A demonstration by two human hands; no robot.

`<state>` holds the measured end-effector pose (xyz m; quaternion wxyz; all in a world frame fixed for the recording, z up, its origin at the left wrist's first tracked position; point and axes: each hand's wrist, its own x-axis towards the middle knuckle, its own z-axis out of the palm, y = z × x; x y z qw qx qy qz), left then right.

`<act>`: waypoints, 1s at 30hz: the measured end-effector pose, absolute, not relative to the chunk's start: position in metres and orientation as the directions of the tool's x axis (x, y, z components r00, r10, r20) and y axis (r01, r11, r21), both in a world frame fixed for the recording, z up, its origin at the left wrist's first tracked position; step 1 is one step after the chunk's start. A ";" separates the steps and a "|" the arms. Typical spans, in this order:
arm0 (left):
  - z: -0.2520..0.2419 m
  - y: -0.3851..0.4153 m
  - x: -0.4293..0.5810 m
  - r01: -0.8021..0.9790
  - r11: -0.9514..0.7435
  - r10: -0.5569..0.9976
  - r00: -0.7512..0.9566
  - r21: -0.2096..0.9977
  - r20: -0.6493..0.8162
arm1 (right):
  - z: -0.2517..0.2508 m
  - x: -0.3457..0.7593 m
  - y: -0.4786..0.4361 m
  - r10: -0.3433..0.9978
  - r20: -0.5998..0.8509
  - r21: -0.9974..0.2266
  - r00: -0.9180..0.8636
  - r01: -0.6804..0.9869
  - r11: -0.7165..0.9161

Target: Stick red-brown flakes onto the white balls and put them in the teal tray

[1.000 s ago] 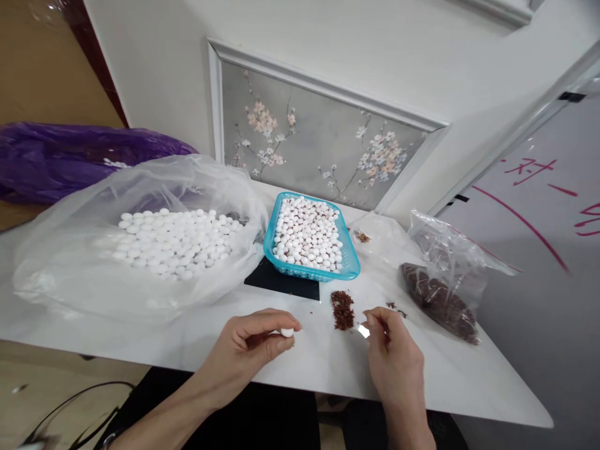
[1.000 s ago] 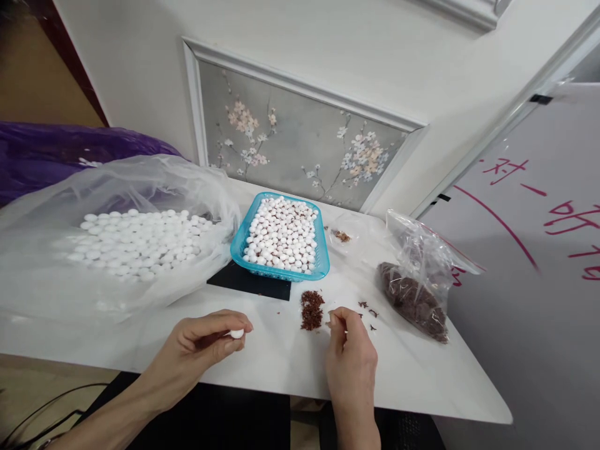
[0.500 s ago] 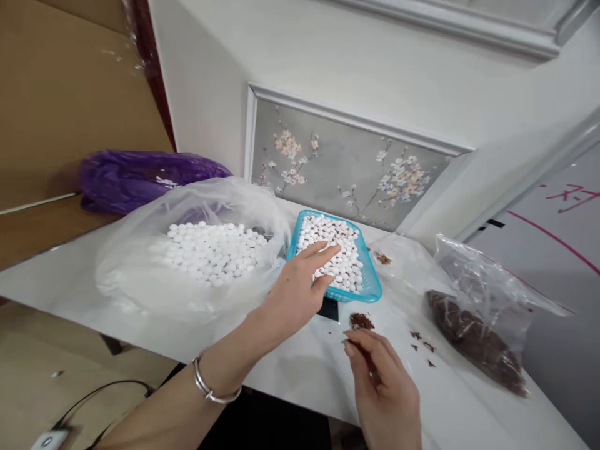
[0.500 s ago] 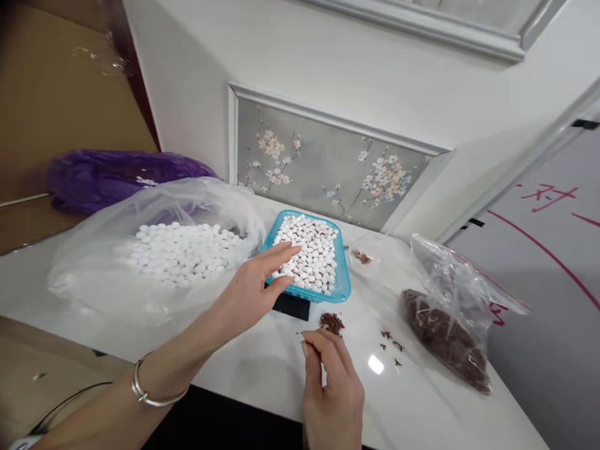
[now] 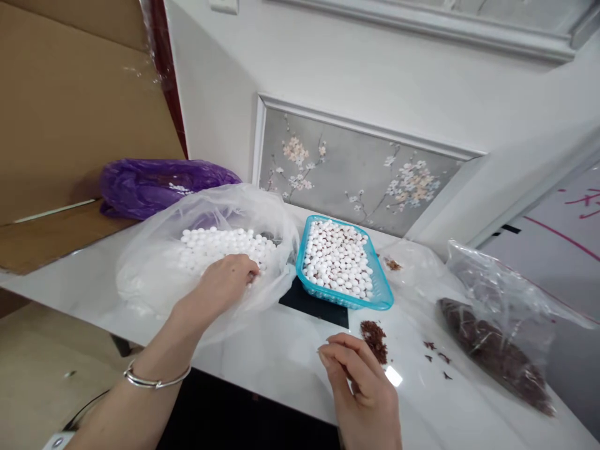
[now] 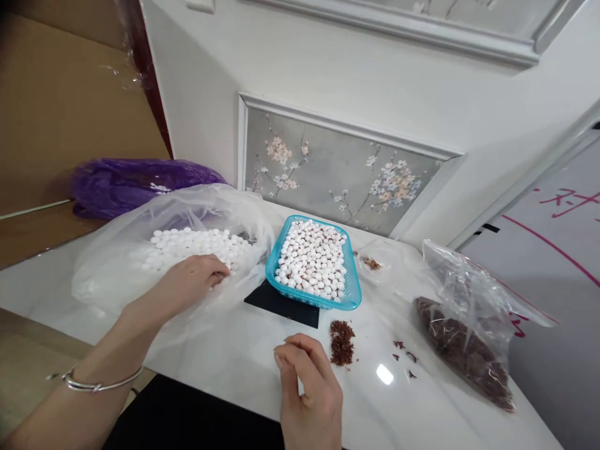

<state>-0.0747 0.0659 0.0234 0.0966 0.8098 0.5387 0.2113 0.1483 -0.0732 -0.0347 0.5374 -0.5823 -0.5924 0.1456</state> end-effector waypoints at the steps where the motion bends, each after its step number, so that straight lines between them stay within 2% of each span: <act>1: 0.021 0.065 -0.073 0.832 -0.400 0.913 0.327 0.384 0.243 | -0.033 0.146 -0.074 0.853 0.464 -0.800 0.240 0.528 0.286; 5: 0.022 0.061 -0.072 0.830 -0.390 0.911 0.286 0.398 0.297 | -0.030 0.141 -0.075 0.880 0.427 -0.830 0.209 0.478 0.289; 8: 0.030 0.047 -0.066 0.724 -0.403 0.897 0.191 0.560 0.399 | -0.029 0.137 -0.074 0.897 0.380 -0.874 0.226 0.405 0.268; 11: 0.035 0.022 -0.050 0.376 -0.379 0.925 0.115 0.846 0.363 | -0.026 0.130 -0.074 0.908 0.343 -0.911 0.242 0.320 0.259; 13: 0.032 0.006 -0.035 0.060 -0.216 0.964 0.174 0.974 0.203 | -0.021 0.126 -0.075 0.912 0.303 -0.935 0.277 0.269 0.230; 14: 0.029 -0.001 -0.028 -0.071 -0.096 0.968 0.225 0.993 0.109 | -0.018 0.125 -0.076 0.910 0.282 -0.946 0.302 0.246 0.212; 17: 0.018 -0.013 -0.010 -0.325 0.245 0.922 0.371 0.914 -0.115 | -0.009 0.124 -0.077 0.903 0.245 -0.964 0.352 0.190 0.187; 20: 0.008 -0.014 -0.001 -0.442 0.408 0.873 0.444 0.798 -0.201 | -0.004 0.127 -0.076 0.913 0.255 -0.961 0.317 0.184 0.205; 25: -0.004 -0.012 0.005 -0.473 0.461 0.851 0.477 0.751 -0.222 | -0.004 0.131 -0.071 0.916 0.328 -0.929 0.232 0.255 0.268; 30: -0.012 -0.011 0.007 -0.475 0.484 0.837 0.497 0.735 -0.230 | -0.010 0.129 -0.066 0.894 0.379 -0.906 0.238 0.295 0.305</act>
